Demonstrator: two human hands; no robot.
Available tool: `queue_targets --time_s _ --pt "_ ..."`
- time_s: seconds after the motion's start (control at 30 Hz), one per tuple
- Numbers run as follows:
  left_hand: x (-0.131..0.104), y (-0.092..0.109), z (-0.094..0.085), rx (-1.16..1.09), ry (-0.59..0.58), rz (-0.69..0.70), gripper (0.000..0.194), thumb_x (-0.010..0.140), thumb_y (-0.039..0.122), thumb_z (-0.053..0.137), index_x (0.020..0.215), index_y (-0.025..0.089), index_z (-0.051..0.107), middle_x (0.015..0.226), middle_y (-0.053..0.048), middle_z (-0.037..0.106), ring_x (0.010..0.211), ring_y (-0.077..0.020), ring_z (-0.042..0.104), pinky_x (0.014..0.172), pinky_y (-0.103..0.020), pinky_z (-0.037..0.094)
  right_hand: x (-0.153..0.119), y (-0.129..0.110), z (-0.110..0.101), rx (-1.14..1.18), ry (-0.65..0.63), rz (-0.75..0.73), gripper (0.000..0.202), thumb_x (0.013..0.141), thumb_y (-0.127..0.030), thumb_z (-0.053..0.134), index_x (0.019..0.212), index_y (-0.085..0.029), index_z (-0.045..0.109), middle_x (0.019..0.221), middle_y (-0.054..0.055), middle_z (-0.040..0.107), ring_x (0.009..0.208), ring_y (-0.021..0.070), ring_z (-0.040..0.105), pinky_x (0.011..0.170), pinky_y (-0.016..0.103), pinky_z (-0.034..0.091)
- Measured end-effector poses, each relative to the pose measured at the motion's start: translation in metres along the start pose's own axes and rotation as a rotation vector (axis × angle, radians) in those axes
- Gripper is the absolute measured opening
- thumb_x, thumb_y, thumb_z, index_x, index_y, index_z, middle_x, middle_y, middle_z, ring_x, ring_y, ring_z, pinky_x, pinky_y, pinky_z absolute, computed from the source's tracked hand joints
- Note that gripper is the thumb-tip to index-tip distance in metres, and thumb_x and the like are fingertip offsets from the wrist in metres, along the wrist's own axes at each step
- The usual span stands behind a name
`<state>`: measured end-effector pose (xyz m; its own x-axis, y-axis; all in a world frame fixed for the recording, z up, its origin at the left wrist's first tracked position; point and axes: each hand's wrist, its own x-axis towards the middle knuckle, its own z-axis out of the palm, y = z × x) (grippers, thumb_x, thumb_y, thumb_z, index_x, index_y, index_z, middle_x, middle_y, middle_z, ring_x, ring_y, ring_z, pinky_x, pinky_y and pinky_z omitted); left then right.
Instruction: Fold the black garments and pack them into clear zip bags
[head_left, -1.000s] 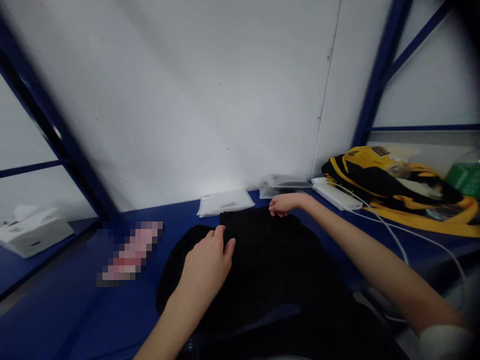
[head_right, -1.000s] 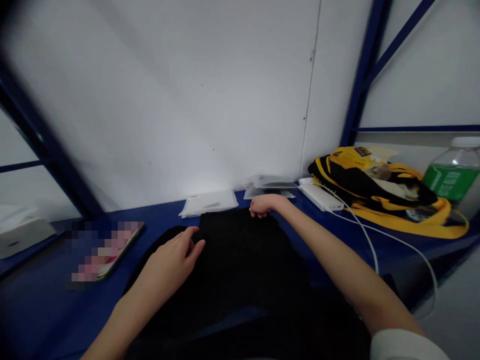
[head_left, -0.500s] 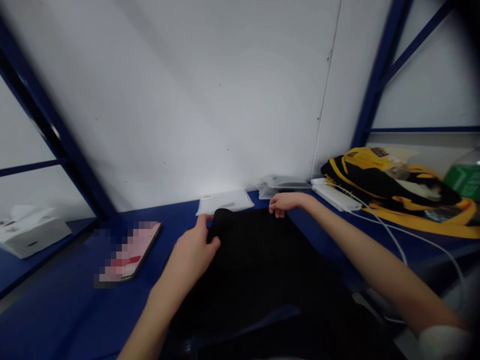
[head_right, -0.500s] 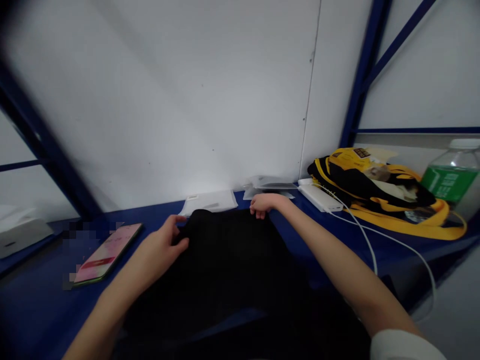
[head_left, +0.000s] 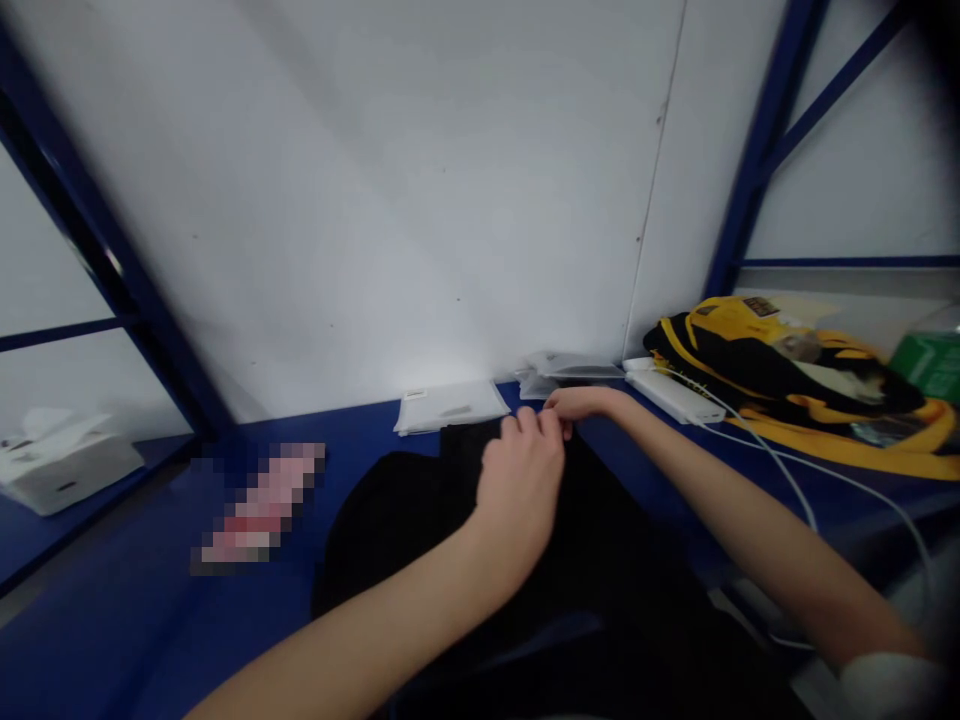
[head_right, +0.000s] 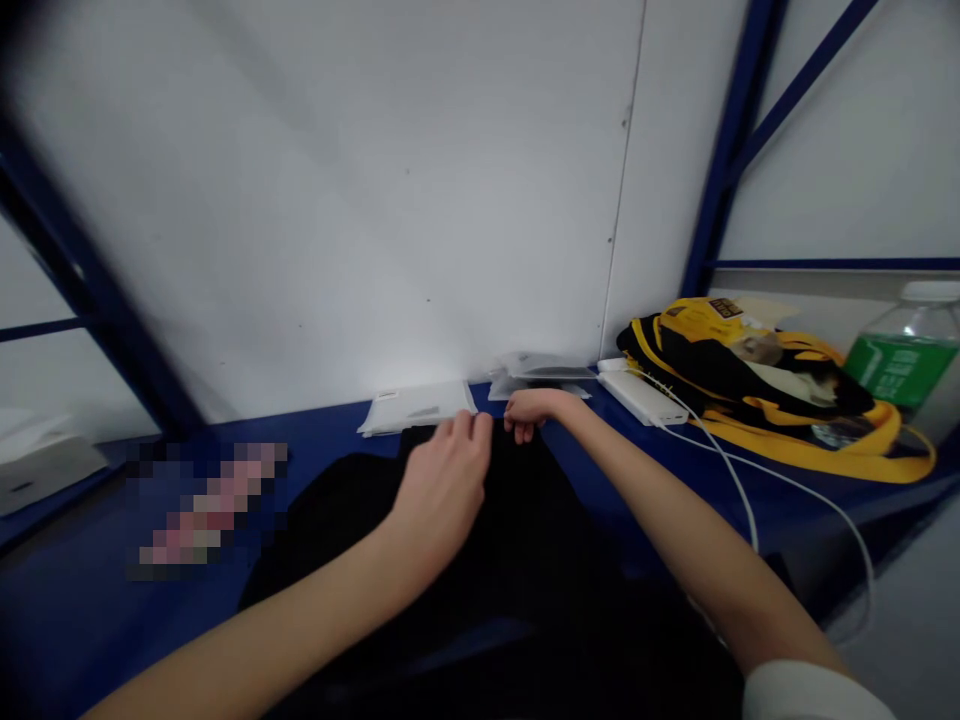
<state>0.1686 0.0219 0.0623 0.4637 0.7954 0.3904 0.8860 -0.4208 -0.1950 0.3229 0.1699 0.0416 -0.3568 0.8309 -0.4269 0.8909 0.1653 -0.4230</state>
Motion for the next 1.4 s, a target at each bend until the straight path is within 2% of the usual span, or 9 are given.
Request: queue_targets --time_s 0.1,0.2,0.37,0.5,0.73,0.9,1.13,1.3,1.4 --pt "-0.01 0.024 0.013 -0.054 -0.08 0.137 0.027 0.073 0.011 0.051 0.1 0.01 0.05 0.09 -0.009 0.056 0.08 -0.0217 0.055 0.057 -0.029 0.049 0.001 0.003 0.001 0.004 -0.002 -0.001 0.024 0.08 -0.021 0.038 0.09 -0.012 0.058 0.08 0.008 0.066 0.066 0.0133 0.061 0.057 0.023 0.038" --pt "-0.023 0.032 0.015 -0.132 -0.232 0.213 0.022 0.072 0.018 0.056 0.092 0.01 0.053 0.082 -0.008 0.058 0.078 -0.0216 0.056 0.059 -0.031 0.05 0.0 0.005 0.0 -0.013 0.001 -0.105 0.021 0.078 -0.023 0.043 0.088 -0.013 0.058 0.073 0.005 0.065 0.064 0.0133 0.06 0.06 0.024 0.04" --pt "-0.038 0.009 -0.004 -0.164 -0.26 0.188 0.036 0.079 0.026 0.049 0.11 0.008 0.048 0.104 -0.014 0.058 0.095 -0.0251 0.054 0.078 -0.038 0.048 -0.017 -0.008 -0.004 0.003 0.125 -0.46 0.016 0.072 -0.021 0.05 0.085 -0.015 0.057 0.077 0.002 0.061 0.066 0.0115 0.054 0.063 0.023 0.041" --pt "-0.045 -0.013 -0.004 -0.083 -0.316 0.155 0.037 0.08 0.025 0.047 0.112 0.006 0.05 0.113 -0.017 0.055 0.104 -0.0277 0.05 0.084 -0.04 0.045 -0.035 -0.025 -0.003 0.058 -0.025 -0.66 0.02 0.071 -0.016 0.05 0.09 -0.016 0.059 0.087 0.001 0.061 0.076 0.0113 0.054 0.071 0.023 0.041" --pt "-0.043 -0.025 0.018 0.003 -0.307 0.272 0.031 0.073 0.012 0.049 0.104 0.006 0.054 0.092 -0.012 0.061 0.083 -0.0246 0.058 0.065 -0.035 0.05 -0.034 -0.028 0.006 -0.156 -0.21 -0.63 0.047 0.062 -0.008 0.054 0.106 -0.023 0.06 0.107 0.001 0.055 0.099 0.0161 0.05 0.08 0.025 0.04" --pt "-0.036 -0.035 0.019 -0.043 -0.276 0.298 0.019 0.076 0.015 0.048 0.092 0.011 0.057 0.083 -0.008 0.064 0.077 -0.0233 0.06 0.059 -0.033 0.05 -0.041 -0.035 0.008 -0.302 -0.258 -0.592 0.059 0.06 -0.021 0.065 0.118 -0.024 0.052 0.115 0.003 0.045 0.109 0.0204 0.043 0.092 0.031 0.033" --pt "-0.034 -0.049 0.022 -0.154 -0.24 0.192 0.014 0.077 0.027 0.053 0.085 0.017 0.058 0.082 -0.004 0.066 0.077 -0.0221 0.062 0.06 -0.029 0.047 -0.056 -0.052 0.027 -0.414 -0.125 -0.47 0.081 0.046 -0.045 0.074 0.119 -0.022 0.047 0.112 0.008 0.041 0.109 0.0288 0.039 0.09 0.039 0.034" --pt "-0.03 -0.06 0.021 -0.219 -0.219 0.113 0.013 0.077 0.029 0.051 0.082 0.019 0.058 0.081 -0.003 0.067 0.073 -0.021 0.063 0.058 -0.027 0.044 -0.05 -0.053 0.034 -0.379 0.023 -0.533 0.073 0.049 -0.048 0.073 0.112 -0.019 0.051 0.103 0.007 0.048 0.099 0.0257 0.046 0.081 0.034 0.039" --pt "-0.029 -0.068 0.016 -0.214 -0.198 0.082 0.011 0.077 0.027 0.049 0.078 0.019 0.056 0.078 -0.003 0.066 0.071 -0.0213 0.062 0.058 -0.027 0.043 -0.048 -0.056 0.036 -0.34 0.135 -0.597 0.049 0.057 -0.044 0.069 0.097 -0.019 0.057 0.094 0.005 0.056 0.086 0.0207 0.052 0.071 0.029 0.04"
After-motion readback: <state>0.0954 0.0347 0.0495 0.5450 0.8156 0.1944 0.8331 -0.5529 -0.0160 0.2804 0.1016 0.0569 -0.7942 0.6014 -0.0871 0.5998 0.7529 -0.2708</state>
